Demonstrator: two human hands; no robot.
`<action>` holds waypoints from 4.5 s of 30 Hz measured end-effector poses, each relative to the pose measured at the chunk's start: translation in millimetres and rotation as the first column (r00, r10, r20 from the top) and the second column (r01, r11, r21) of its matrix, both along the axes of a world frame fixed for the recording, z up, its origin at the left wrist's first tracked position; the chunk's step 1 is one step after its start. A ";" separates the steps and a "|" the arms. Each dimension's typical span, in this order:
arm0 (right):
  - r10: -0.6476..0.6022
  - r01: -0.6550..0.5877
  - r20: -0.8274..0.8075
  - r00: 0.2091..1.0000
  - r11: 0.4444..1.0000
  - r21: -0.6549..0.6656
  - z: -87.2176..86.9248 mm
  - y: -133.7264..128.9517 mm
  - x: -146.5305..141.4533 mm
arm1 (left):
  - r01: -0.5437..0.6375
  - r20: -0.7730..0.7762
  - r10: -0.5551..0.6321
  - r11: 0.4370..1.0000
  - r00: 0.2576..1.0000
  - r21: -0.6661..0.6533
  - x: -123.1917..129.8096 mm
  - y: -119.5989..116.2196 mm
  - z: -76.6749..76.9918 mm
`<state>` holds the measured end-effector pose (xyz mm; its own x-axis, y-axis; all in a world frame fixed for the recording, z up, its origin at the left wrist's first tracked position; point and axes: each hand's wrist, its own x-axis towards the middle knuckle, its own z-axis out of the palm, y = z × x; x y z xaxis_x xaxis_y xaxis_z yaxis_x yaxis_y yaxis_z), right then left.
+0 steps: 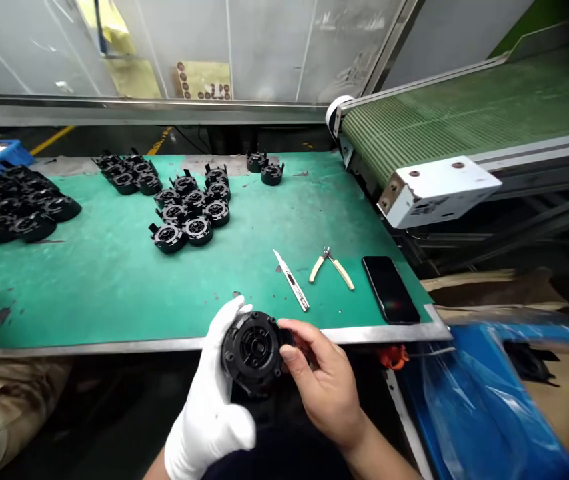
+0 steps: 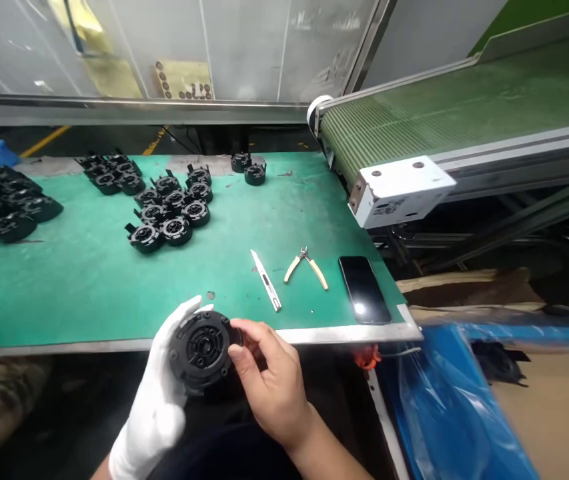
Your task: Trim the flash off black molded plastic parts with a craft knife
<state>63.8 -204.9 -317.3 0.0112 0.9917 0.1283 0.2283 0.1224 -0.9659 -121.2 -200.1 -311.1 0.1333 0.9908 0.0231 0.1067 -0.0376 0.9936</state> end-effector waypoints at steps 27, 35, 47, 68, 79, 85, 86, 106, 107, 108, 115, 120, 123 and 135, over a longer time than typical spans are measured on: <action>-0.096 0.145 0.824 0.559 0.989 0.018 -45.1 122.3 106.3 | 0.063 -0.655 -0.026 0.998 0.755 0.032 -35.7 73.0 -56.5; 0.172 -0.076 0.841 0.513 0.985 -0.155 -50.4 126.0 42.1 | 0.049 -0.536 -0.046 0.999 0.843 -0.010 -33.9 71.2 -49.6; 0.303 -0.224 0.525 0.795 0.952 -0.210 -23.4 83.4 67.6 | 0.001 -0.596 0.093 0.988 0.798 0.155 -26.1 71.8 -67.3; 0.355 -0.243 0.474 0.806 0.928 -0.282 -33.9 80.7 69.2 | 0.022 -0.325 0.003 0.997 0.946 0.074 -88.1 81.9 -48.0; 0.371 -0.271 0.459 0.807 0.924 -0.270 -21.9 80.3 62.4 | -0.227 0.027 0.227 0.973 0.974 0.038 -69.5 84.0 -52.4; 0.360 -0.264 0.455 0.815 0.929 -0.261 -23.4 84.5 58.2 | -0.542 -0.233 0.607 0.789 0.760 0.289 -49.7 64.1 -39.4; 0.363 -0.266 0.450 0.816 0.927 -0.266 -25.0 84.2 57.5 | -0.517 -0.333 0.607 0.792 0.721 0.325 -42.3 60.6 -39.6; 0.454 -0.431 0.673 0.585 0.876 -0.217 -3.0 78.1 30.8 | -0.057 -0.488 0.104 0.992 0.867 0.110 -43.8 68.2 -58.9; 0.435 -0.429 0.714 0.548 0.879 -0.206 -2.7 79.7 26.3 | -0.058 -0.497 0.108 0.992 0.861 0.116 -42.8 68.7 -60.7; 0.412 -0.427 0.755 0.509 0.883 -0.194 -2.6 82.2 23.2 | -0.050 -0.506 0.105 0.991 0.856 0.122 -42.6 69.1 -62.0; 0.177 -0.144 0.957 0.228 0.979 -0.147 -11.9 123.7 50.6 | -0.001 -0.564 0.078 0.991 0.822 0.137 -47.1 71.6 -58.7; 0.277 -0.241 0.816 0.507 0.955 -0.174 -12.6 124.8 66.3 | 0.318 -0.557 -0.265 0.948 0.787 -0.003 -69.2 89.7 -40.3; 0.379 -0.309 0.734 0.564 0.921 -0.238 -12.6 114.1 62.7 | 0.219 -0.525 -0.131 0.970 0.841 0.109 -89.1 98.5 -30.9; 0.401 -0.515 0.816 0.417 0.844 -0.151 3.6 134.1 16.0 | -0.138 -0.548 0.204 0.977 0.811 0.161 -40.9 68.7 -65.3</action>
